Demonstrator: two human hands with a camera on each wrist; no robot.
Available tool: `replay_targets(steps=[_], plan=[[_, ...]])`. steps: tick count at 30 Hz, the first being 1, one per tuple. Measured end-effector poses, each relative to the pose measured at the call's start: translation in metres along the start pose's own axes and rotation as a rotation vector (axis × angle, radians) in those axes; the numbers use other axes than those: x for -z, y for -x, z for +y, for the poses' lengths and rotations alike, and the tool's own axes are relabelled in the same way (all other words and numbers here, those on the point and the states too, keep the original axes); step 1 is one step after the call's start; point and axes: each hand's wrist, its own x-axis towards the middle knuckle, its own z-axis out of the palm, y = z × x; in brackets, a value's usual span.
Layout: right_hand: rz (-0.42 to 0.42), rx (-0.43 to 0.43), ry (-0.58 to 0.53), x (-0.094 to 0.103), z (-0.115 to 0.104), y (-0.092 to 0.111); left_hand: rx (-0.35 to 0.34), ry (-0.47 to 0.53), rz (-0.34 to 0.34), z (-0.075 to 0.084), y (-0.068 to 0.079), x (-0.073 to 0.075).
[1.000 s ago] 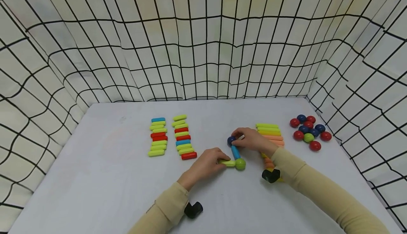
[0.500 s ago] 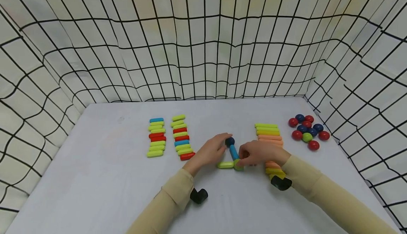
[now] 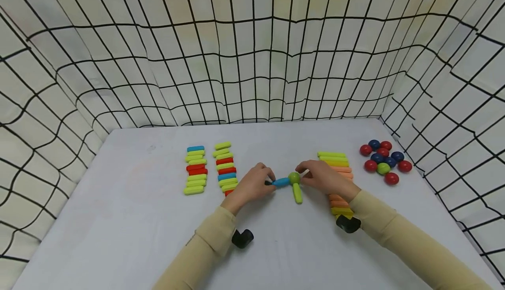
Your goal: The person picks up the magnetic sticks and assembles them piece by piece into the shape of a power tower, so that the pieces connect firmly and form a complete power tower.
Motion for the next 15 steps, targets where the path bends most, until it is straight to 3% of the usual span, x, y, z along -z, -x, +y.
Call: replay_targets(steps=[3,7,15], plan=[[0.090,-0.003,-0.051,-0.001,0.004,-0.003,-0.004,0.017,-0.013,0.001,0.002,-0.001],[0.188,-0.091,-0.107,0.008,0.010,0.003,0.057,0.011,0.000,0.006,0.004,-0.006],[0.411,-0.330,-0.262,0.040,0.046,0.053,0.178,0.016,0.097,0.013,0.010,-0.016]])
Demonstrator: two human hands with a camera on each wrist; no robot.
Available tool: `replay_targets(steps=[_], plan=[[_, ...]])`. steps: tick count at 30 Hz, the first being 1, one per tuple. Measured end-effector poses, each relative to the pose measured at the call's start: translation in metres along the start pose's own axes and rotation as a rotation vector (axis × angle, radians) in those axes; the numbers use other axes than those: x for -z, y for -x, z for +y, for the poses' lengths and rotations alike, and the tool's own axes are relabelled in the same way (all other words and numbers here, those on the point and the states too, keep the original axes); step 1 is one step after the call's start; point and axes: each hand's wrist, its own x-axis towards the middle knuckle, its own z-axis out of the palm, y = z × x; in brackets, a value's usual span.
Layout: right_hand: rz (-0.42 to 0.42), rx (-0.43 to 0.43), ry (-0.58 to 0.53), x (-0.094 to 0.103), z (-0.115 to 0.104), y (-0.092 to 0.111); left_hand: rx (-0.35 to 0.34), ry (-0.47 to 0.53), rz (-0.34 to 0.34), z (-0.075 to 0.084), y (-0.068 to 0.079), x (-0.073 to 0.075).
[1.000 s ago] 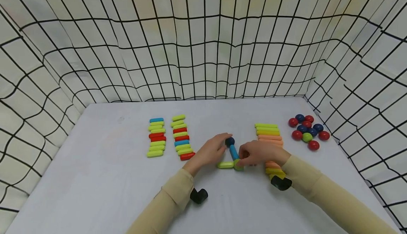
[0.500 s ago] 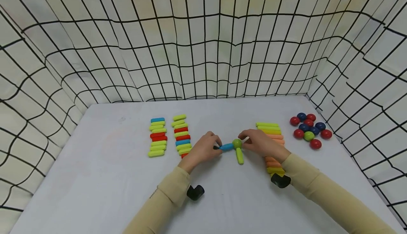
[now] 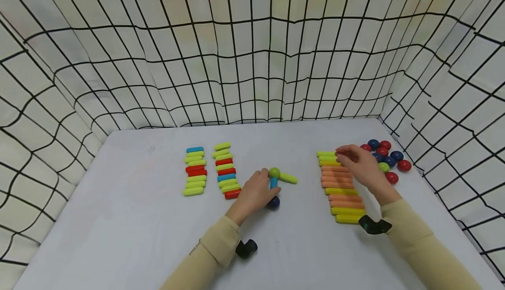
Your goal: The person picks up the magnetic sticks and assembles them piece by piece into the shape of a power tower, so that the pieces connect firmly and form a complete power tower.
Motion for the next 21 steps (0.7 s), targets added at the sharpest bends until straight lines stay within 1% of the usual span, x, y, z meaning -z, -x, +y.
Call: replay_targets(steps=[3,5,6,8,9,12,14,17,21], plan=[[0.109,-0.076,0.000,0.023,0.017,0.009,0.006,0.017,0.042,0.000,-0.001,0.000],[0.173,-0.133,0.002,0.035,0.029,0.014,-0.012,0.026,0.070,-0.001,-0.003,0.001],[0.201,-0.161,0.007,0.041,0.035,0.016,-0.033,0.034,0.076,-0.002,-0.005,0.002],[0.237,-0.214,0.011,0.048,0.046,0.020,-0.084,0.049,0.055,-0.005,-0.008,0.003],[0.245,-0.238,0.008,0.051,0.051,0.021,-0.111,0.056,0.032,-0.006,-0.010,0.004],[0.240,-0.287,0.022,0.057,0.064,0.025,-0.193,0.073,-0.038,-0.010,-0.015,0.005],[0.225,-0.304,0.038,0.059,0.072,0.027,-0.214,0.070,-0.053,-0.012,-0.016,0.005],[0.199,-0.317,0.071,0.060,0.081,0.027,-0.188,0.072,-0.038,-0.013,-0.015,0.005],[0.180,-0.294,0.150,0.058,0.090,0.028,-0.141,0.068,-0.019,-0.013,-0.011,0.005]])
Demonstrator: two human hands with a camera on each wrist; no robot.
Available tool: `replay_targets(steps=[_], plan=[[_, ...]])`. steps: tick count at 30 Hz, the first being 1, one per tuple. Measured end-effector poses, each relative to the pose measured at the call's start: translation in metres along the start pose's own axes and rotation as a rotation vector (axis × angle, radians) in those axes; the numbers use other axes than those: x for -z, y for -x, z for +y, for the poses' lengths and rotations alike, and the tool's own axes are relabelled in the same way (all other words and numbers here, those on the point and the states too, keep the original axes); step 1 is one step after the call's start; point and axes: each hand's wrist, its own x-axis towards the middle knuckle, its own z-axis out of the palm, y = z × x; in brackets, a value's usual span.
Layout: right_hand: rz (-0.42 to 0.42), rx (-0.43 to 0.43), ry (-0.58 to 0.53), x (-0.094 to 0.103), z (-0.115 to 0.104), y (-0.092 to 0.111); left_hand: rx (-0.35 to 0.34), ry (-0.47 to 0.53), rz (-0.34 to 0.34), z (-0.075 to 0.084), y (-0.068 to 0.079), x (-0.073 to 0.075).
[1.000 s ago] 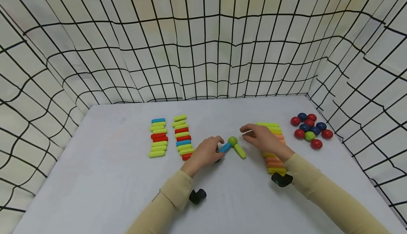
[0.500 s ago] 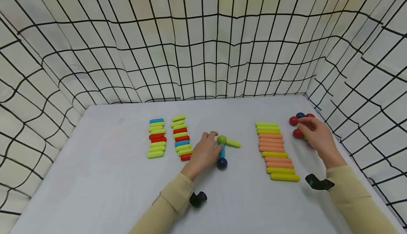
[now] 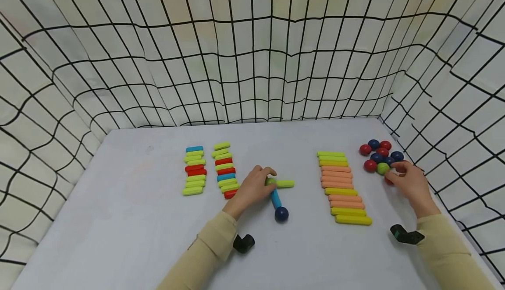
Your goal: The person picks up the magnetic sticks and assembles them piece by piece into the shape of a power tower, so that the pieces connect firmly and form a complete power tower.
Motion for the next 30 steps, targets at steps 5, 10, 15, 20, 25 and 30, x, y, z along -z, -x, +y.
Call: replay_targets(steps=[5,10,15,20,25,30], plan=[[0.009,0.049,0.069,-0.005,0.004,0.000,-0.004,0.012,-0.006,-0.001,0.004,0.000],[0.025,0.081,0.098,-0.005,-0.003,0.006,-0.019,0.046,-0.025,-0.003,0.006,0.001],[0.091,0.175,0.079,-0.013,-0.035,0.022,-0.023,0.102,-0.025,-0.006,0.008,0.000],[0.005,0.275,-0.007,-0.030,-0.070,0.039,0.009,0.196,-0.027,-0.006,0.010,0.001],[-0.258,0.327,-0.100,-0.059,-0.093,0.048,0.024,0.238,-0.030,-0.007,0.010,0.000],[-0.366,0.392,-0.142,-0.089,-0.113,0.052,0.018,0.243,-0.020,-0.008,0.009,0.000]])
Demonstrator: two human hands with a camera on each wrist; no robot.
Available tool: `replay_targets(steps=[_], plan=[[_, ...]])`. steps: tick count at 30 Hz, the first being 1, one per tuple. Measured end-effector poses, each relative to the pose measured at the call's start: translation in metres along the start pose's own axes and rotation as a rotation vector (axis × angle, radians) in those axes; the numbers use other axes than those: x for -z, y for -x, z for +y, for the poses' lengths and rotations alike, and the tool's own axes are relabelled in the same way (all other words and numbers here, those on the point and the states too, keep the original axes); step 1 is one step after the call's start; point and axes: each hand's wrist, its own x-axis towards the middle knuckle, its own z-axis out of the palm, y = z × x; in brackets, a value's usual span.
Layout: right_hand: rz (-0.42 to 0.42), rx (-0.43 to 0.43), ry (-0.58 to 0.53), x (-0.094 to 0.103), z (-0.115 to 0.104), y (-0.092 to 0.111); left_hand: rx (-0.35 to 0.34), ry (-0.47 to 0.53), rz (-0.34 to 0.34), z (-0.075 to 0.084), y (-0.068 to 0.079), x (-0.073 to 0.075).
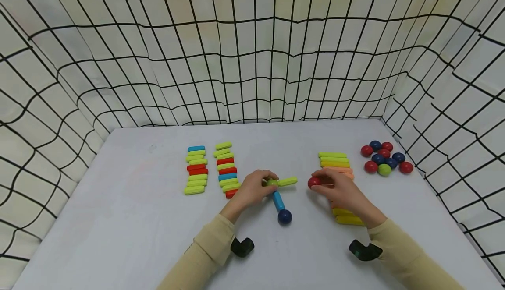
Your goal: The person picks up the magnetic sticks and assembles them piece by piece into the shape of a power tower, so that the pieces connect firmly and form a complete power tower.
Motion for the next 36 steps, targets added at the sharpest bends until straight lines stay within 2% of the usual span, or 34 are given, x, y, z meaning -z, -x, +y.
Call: replay_targets(steps=[5,13,16,22,25,31,36], plan=[[-0.019,0.077,-0.014,-0.016,-0.010,-0.012,-0.003,-0.008,0.001,0.001,0.001,0.001],[-0.063,0.081,0.002,-0.016,-0.019,-0.020,0.005,-0.008,0.012,0.001,0.001,0.005],[-0.123,0.102,0.043,-0.015,-0.021,-0.024,-0.005,-0.014,0.015,0.000,0.001,0.006],[-0.330,0.162,0.154,-0.018,-0.022,-0.036,-0.053,-0.040,-0.016,-0.002,0.003,0.005],[-0.385,0.194,0.202,-0.024,-0.023,-0.042,-0.073,-0.050,-0.024,-0.002,0.003,0.005],[-0.392,0.257,0.253,-0.033,-0.027,-0.050,-0.113,-0.041,-0.036,-0.001,0.006,0.007],[-0.329,0.145,0.301,-0.028,-0.027,-0.059,-0.122,-0.053,0.024,0.001,0.015,0.020]])
